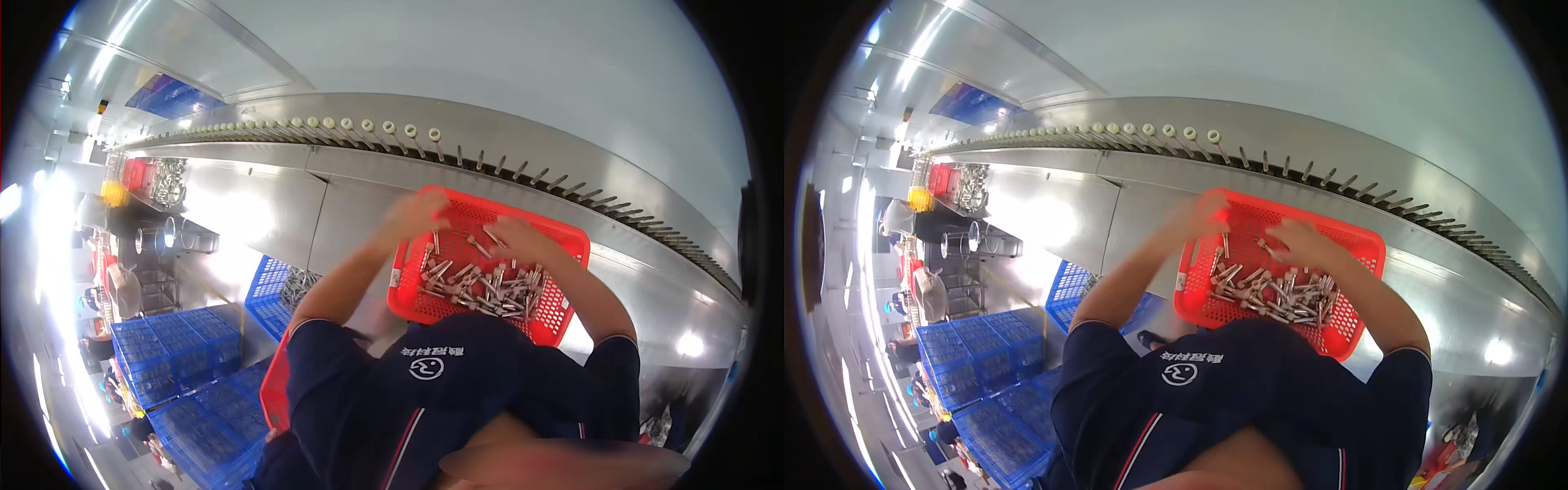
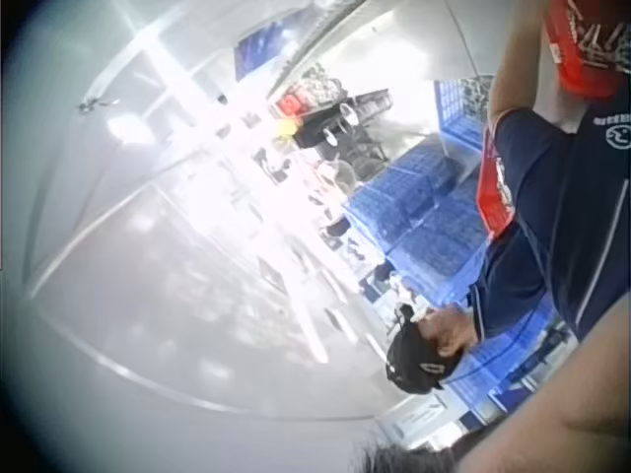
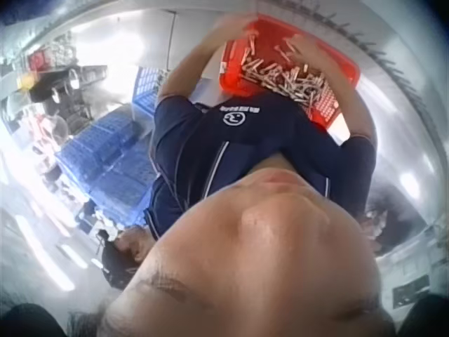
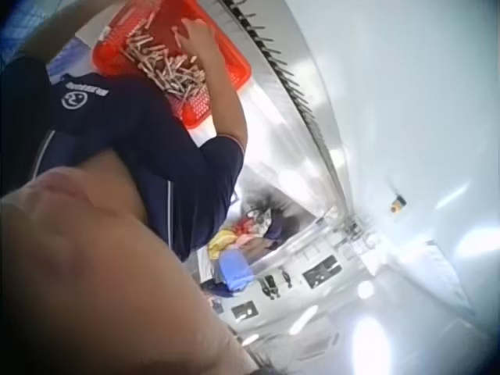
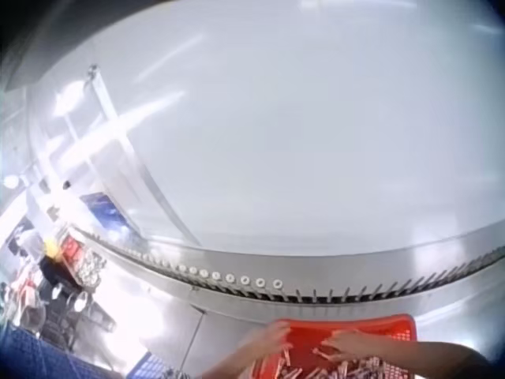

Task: The person takes small metal components from a red plastic basket and places them individually into designated slots on an automated conveyor line.

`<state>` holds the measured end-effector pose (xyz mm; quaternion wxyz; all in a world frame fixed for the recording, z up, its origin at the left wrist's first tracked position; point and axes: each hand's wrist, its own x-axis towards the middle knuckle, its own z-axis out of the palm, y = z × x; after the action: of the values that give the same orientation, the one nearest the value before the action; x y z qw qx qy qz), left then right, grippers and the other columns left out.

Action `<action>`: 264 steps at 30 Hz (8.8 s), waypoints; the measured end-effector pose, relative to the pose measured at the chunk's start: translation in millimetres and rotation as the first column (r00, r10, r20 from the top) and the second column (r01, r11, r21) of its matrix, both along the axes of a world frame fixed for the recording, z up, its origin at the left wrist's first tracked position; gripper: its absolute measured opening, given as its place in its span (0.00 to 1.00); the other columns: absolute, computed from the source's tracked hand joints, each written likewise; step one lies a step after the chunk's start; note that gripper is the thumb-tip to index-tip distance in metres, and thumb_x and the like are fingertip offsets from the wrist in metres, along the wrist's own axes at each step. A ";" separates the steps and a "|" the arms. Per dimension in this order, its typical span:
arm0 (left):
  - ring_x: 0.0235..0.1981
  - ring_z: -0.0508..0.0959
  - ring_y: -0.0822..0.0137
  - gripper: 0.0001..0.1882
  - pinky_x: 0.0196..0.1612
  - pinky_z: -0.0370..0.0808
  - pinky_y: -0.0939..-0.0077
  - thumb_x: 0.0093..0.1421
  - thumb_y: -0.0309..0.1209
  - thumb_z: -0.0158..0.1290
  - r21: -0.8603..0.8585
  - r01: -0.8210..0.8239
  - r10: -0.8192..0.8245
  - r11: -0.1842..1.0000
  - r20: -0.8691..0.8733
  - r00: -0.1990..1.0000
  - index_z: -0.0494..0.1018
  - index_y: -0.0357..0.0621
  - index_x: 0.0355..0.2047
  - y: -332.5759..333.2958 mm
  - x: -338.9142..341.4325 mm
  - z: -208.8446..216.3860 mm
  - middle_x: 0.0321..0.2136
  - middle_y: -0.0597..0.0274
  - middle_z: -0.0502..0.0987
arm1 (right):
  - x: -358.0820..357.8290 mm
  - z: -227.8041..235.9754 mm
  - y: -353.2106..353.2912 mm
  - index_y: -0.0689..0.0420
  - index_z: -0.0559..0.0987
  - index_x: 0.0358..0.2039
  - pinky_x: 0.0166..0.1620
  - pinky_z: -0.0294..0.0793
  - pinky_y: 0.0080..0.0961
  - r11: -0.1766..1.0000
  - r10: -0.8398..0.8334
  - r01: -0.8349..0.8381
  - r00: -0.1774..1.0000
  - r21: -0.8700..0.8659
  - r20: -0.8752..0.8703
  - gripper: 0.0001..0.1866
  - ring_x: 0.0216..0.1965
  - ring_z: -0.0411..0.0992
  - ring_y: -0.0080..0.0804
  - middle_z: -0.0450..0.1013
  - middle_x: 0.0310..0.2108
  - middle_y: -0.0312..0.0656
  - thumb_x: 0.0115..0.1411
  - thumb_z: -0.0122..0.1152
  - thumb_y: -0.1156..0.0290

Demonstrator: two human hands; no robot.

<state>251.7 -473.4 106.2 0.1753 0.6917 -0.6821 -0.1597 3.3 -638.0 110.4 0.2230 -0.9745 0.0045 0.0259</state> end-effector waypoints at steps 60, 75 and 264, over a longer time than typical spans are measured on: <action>0.43 0.74 0.58 0.27 0.44 0.72 0.64 0.46 0.45 0.60 0.308 0.362 -0.279 0.880 -0.282 0.918 0.70 0.49 0.46 -25.1 -12.3 3.4 0.42 0.58 0.72 | 94.8 145.1 -80.9 0.55 0.74 0.26 0.25 0.68 0.24 0.875 -0.250 0.249 0.967 0.416 -0.052 0.06 0.23 0.69 0.24 0.71 0.20 0.35 0.50 0.60 0.68; 0.46 0.71 0.59 0.24 0.50 0.65 0.59 0.52 0.48 0.53 -0.147 -0.112 0.162 0.983 0.397 0.903 0.69 0.51 0.46 -88.0 135.2 1.5 0.42 0.58 0.73 | 178.1 -0.8 -59.3 0.54 0.69 0.48 0.49 0.65 0.36 0.974 -0.219 0.228 0.911 0.017 0.350 0.25 0.46 0.67 0.45 0.69 0.42 0.47 0.53 0.58 0.55; 0.50 0.68 0.47 0.27 0.51 0.67 0.57 0.47 0.42 0.59 0.329 -0.043 0.147 0.943 -0.298 0.943 0.68 0.45 0.46 54.9 -58.2 -235.3 0.45 0.49 0.70 | 89.9 -109.5 -46.1 0.53 0.69 0.50 0.52 0.65 0.41 0.856 -0.507 0.507 0.785 0.101 0.354 0.27 0.48 0.65 0.47 0.68 0.46 0.47 0.50 0.62 0.59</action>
<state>193.5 -418.4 -129.1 0.1767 0.7085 -0.5755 -0.3681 93.2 -684.1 0.8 0.2188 -0.9243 0.2241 -0.2182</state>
